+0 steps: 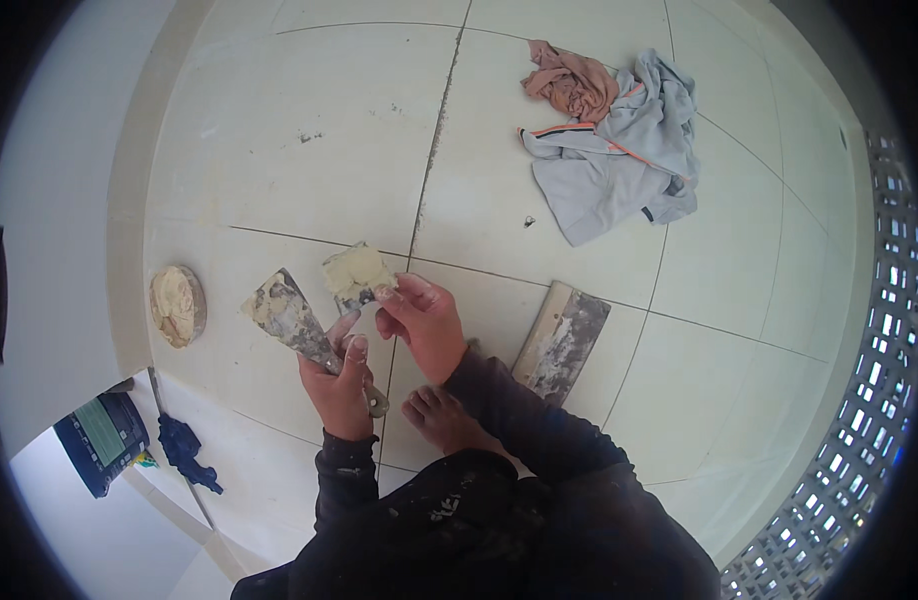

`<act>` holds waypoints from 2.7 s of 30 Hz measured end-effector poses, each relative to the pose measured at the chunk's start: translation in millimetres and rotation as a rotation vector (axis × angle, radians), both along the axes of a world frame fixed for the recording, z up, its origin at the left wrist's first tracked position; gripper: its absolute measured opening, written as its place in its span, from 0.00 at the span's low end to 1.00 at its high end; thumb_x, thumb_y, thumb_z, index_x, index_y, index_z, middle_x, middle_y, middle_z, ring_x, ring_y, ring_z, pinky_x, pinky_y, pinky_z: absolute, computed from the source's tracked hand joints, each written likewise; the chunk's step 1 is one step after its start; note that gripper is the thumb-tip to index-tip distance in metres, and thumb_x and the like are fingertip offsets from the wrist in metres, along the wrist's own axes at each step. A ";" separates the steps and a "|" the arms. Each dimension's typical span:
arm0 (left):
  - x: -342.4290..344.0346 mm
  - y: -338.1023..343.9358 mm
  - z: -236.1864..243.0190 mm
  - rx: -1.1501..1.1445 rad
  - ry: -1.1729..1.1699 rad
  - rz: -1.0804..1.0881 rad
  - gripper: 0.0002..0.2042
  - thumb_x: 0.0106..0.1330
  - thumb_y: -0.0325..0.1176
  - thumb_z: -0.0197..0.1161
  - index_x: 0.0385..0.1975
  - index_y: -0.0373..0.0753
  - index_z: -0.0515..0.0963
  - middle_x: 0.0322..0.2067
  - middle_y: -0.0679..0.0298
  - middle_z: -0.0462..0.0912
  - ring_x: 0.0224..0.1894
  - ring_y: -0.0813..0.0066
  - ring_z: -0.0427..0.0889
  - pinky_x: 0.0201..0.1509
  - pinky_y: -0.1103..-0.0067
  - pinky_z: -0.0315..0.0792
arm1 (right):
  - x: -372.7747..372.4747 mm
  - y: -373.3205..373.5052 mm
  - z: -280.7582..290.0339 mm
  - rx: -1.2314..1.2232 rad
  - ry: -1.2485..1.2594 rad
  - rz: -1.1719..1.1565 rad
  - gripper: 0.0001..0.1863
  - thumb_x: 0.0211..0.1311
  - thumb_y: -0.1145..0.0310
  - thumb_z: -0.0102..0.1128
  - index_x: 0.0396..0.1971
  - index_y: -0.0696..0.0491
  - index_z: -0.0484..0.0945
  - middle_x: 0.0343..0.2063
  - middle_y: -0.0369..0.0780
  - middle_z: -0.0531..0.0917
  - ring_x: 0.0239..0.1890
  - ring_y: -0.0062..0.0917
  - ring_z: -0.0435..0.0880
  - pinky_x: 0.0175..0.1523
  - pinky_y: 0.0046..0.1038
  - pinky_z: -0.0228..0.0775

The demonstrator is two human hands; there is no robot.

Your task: The person applies a pasty material into the gaps between floor tiles using a small handheld applicator and a putty knife, then wipes away the excess material with a cloth.

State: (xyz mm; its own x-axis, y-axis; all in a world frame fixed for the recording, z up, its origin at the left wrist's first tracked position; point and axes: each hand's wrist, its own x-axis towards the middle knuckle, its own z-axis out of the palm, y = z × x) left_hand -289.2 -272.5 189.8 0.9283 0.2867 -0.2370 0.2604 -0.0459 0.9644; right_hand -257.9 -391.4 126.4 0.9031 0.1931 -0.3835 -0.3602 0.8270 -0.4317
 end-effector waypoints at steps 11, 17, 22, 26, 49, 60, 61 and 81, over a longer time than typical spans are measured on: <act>3.4 -3.0 8.6 -0.160 0.047 0.228 0.17 0.67 0.28 0.70 0.50 0.32 0.71 0.39 0.60 0.85 0.22 0.85 0.73 0.22 0.86 0.66 | 9.8 6.4 10.8 -0.169 -0.164 0.192 0.10 0.72 0.70 0.63 0.45 0.61 0.79 0.29 0.34 0.82 0.27 0.15 0.77 0.33 0.21 0.70; 8.3 -3.8 7.2 -0.169 0.055 0.273 0.17 0.69 0.31 0.69 0.52 0.37 0.70 0.39 0.66 0.82 0.27 0.86 0.74 0.24 0.87 0.65 | 9.6 9.2 11.2 -0.209 -0.211 0.211 0.10 0.71 0.70 0.64 0.44 0.61 0.80 0.31 0.34 0.83 0.28 0.13 0.76 0.33 0.20 0.70; 6.2 8.6 -0.4 -0.258 0.031 0.218 0.18 0.71 0.35 0.68 0.55 0.39 0.71 0.43 0.66 0.82 0.32 0.86 0.76 0.27 0.89 0.65 | 14.7 3.9 23.4 -0.207 -0.204 0.270 0.12 0.70 0.70 0.66 0.47 0.62 0.80 0.34 0.35 0.84 0.31 0.14 0.79 0.37 0.20 0.73; 8.5 15.5 3.0 -0.455 0.013 0.277 0.17 0.71 0.32 0.66 0.56 0.39 0.71 0.44 0.67 0.82 0.37 0.87 0.77 0.28 0.89 0.65 | 25.8 -18.4 26.1 -0.370 -0.400 0.459 0.18 0.67 0.68 0.69 0.51 0.62 0.80 0.41 0.38 0.85 0.41 0.19 0.84 0.47 0.25 0.77; -17.2 74.7 -40.4 -0.630 -0.101 0.335 0.12 0.71 0.35 0.63 0.51 0.44 0.74 0.45 0.72 0.81 0.46 0.82 0.79 0.35 0.83 0.73 | 406.3 -245.6 -64.6 -2.069 -0.851 -0.088 0.24 0.76 0.54 0.50 0.65 0.49 0.75 0.63 0.47 0.78 0.65 0.40 0.74 0.71 0.37 0.63; -7.7 76.1 -41.7 -0.640 -0.103 0.384 0.11 0.71 0.33 0.63 0.49 0.44 0.73 0.41 0.72 0.80 0.43 0.82 0.78 0.34 0.82 0.71 | 347.1 -193.4 -74.6 -1.874 -1.100 0.217 0.23 0.78 0.56 0.44 0.69 0.41 0.73 0.70 0.39 0.72 0.73 0.37 0.64 0.78 0.41 0.50; -5.7 75.9 -41.6 -0.630 -0.096 0.381 0.11 0.71 0.33 0.63 0.49 0.44 0.73 0.42 0.72 0.80 0.43 0.82 0.78 0.34 0.82 0.72 | 332.0 -187.1 -69.8 -1.860 -1.140 0.246 0.23 0.79 0.58 0.44 0.68 0.43 0.73 0.69 0.40 0.72 0.73 0.38 0.65 0.78 0.40 0.48; -42.7 85.7 -3.3 -0.561 -0.213 0.341 0.16 0.68 0.31 0.64 0.54 0.43 0.71 0.47 0.71 0.77 0.46 0.85 0.74 0.34 0.85 0.70 | 62.8 -127.2 -43.1 -1.202 -0.657 0.423 0.12 0.51 0.73 0.67 0.26 0.54 0.69 0.34 0.36 0.77 0.35 0.27 0.75 0.47 0.31 0.67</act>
